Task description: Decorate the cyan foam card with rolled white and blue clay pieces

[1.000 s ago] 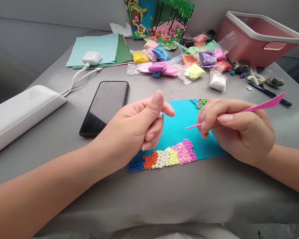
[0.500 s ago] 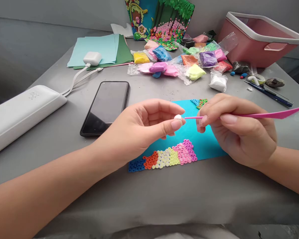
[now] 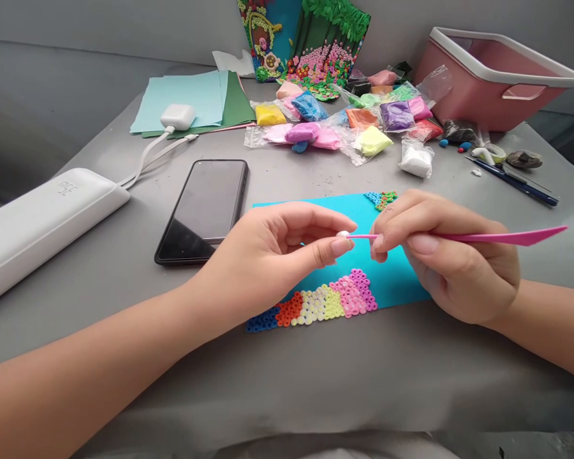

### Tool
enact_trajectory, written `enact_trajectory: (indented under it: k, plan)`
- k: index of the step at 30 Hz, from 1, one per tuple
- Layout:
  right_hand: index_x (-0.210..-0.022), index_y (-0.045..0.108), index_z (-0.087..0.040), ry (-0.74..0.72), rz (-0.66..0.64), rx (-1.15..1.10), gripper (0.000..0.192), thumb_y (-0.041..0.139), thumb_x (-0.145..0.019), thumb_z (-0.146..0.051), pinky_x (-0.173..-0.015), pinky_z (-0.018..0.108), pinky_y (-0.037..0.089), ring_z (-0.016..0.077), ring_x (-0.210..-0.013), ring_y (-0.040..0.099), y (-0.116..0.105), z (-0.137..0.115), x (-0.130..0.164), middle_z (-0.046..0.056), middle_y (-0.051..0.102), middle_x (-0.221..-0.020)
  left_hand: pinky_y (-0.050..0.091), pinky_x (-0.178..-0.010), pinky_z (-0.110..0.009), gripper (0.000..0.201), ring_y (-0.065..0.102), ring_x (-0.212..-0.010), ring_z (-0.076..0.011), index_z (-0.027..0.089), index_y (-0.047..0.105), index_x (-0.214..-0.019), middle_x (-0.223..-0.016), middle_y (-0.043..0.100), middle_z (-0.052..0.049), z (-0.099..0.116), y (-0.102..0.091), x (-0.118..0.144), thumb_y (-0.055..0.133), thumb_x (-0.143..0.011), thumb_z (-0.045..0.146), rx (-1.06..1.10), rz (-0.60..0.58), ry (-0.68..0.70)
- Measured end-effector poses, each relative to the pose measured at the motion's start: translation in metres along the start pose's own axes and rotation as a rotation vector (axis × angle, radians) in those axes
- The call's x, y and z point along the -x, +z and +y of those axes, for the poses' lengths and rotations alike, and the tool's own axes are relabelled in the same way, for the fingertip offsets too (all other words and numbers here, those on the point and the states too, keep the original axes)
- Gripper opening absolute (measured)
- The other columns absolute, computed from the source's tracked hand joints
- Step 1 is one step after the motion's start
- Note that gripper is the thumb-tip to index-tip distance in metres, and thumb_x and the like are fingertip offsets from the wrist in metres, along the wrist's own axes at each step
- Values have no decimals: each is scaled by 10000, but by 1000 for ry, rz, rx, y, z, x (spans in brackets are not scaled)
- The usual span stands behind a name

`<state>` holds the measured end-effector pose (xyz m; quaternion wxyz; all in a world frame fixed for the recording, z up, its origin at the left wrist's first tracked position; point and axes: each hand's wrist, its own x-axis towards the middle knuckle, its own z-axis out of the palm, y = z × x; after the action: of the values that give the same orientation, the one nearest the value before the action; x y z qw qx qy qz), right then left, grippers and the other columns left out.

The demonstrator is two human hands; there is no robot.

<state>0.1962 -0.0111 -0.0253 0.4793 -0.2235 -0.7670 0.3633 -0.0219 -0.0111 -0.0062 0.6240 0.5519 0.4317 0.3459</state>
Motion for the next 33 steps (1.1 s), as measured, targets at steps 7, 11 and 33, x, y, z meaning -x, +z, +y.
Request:
enact_trajectory:
  k: [7,11,33]
  plan:
    - [-899,742,-182,45,44,1,238,516,-948,-129,-722,352,480,170,-739,601,1,1,0,43,676,-799,571,-648,-149,116,652,-676,-84,265,848,-932,-819,799,32,0,0,0,832,-821,292,-126,8,73]
    - [-900,731,-191,32,36,41,248,500,-940,-112,-729,352,485,166,-736,600,1,-1,-2,37,696,-814,570,-629,-166,155,668,-718,-109,277,850,-968,-853,808,19,-1,-1,2,826,-826,335,-184,16,84]
    - [-970,756,-205,-132,49,148,243,519,-984,-152,-750,350,523,187,-811,642,1,4,1,41,726,-843,603,-704,-212,235,703,-753,-132,239,799,-1009,-897,802,-1,0,-3,0,843,-801,338,-120,-1,-12]
